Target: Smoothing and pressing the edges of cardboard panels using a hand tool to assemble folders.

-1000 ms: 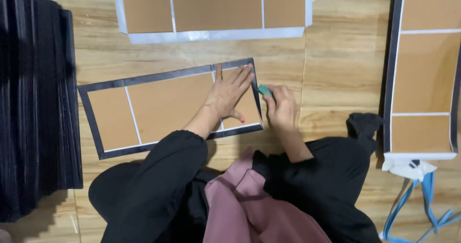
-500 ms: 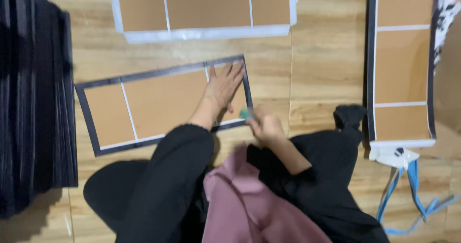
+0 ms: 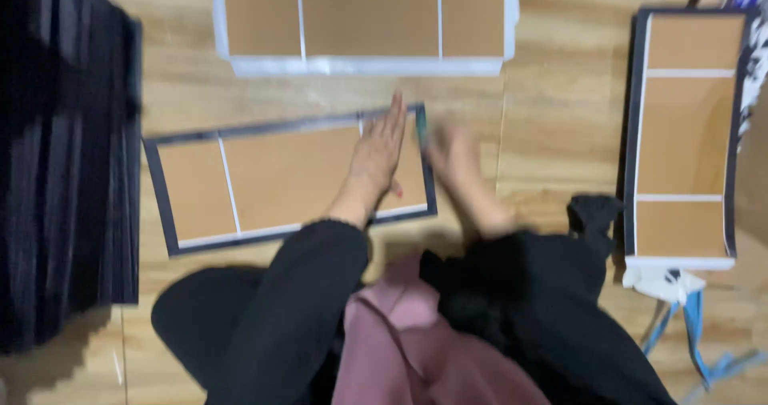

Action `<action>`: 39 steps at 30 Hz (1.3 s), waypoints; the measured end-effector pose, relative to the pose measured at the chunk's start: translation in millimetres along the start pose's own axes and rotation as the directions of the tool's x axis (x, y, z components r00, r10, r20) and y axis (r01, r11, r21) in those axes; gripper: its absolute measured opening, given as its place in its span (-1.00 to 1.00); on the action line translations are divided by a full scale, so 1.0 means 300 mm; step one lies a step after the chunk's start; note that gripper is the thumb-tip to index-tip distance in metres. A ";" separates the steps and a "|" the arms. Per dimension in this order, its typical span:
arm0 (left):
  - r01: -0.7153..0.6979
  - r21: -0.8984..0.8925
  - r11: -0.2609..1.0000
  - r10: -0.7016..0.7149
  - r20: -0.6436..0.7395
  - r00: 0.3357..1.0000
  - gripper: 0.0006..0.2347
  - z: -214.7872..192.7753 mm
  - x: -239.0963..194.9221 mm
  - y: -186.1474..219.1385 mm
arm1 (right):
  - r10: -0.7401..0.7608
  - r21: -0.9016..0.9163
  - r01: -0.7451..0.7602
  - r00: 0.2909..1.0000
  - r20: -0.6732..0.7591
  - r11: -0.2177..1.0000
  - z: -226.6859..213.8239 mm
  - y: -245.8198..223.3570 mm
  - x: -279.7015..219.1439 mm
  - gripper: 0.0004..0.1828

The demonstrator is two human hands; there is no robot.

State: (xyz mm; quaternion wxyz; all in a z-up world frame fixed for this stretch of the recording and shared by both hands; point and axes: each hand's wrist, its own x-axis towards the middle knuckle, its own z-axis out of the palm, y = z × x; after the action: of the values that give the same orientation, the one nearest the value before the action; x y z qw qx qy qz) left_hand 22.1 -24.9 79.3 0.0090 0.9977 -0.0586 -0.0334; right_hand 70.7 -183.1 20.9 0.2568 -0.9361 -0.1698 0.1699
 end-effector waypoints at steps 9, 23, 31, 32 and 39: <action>-0.028 0.029 0.999 0.024 0.136 0.990 0.28 0.091 0.031 -0.023 | -0.233 -0.217 0.208 0.967 -0.099 0.954 -0.030 -0.137 -0.180 -0.79; 0.400 -0.155 0.903 -0.361 0.226 0.905 -0.03 0.127 -0.258 -0.606 | -0.207 0.097 0.220 0.970 -0.124 0.971 -0.068 -0.120 0.208 -0.69; 0.293 -0.104 0.950 -0.215 0.461 0.861 -0.02 0.210 -0.223 -0.605 | -0.096 -0.332 0.257 0.897 0.431 0.908 -0.099 -0.206 0.122 -0.54; 0.270 -0.164 0.949 -0.152 0.511 0.846 -0.02 0.271 -0.229 -0.617 | -0.024 -0.352 0.204 0.891 0.454 0.914 -0.110 -0.196 0.089 -0.62; -0.116 -0.019 0.993 0.116 -0.006 0.993 -0.63 -0.759 -0.272 -0.521 | -0.009 -0.396 0.133 0.954 0.301 0.909 -0.642 -0.488 -0.009 -0.50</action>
State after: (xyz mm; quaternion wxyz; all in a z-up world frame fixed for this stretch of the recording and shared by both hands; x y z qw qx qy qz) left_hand -25.0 143.1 308.5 0.0205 0.9926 -0.1160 -0.0312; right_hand 112.8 -147.1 256.5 0.0320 -0.9267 -0.2722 0.2571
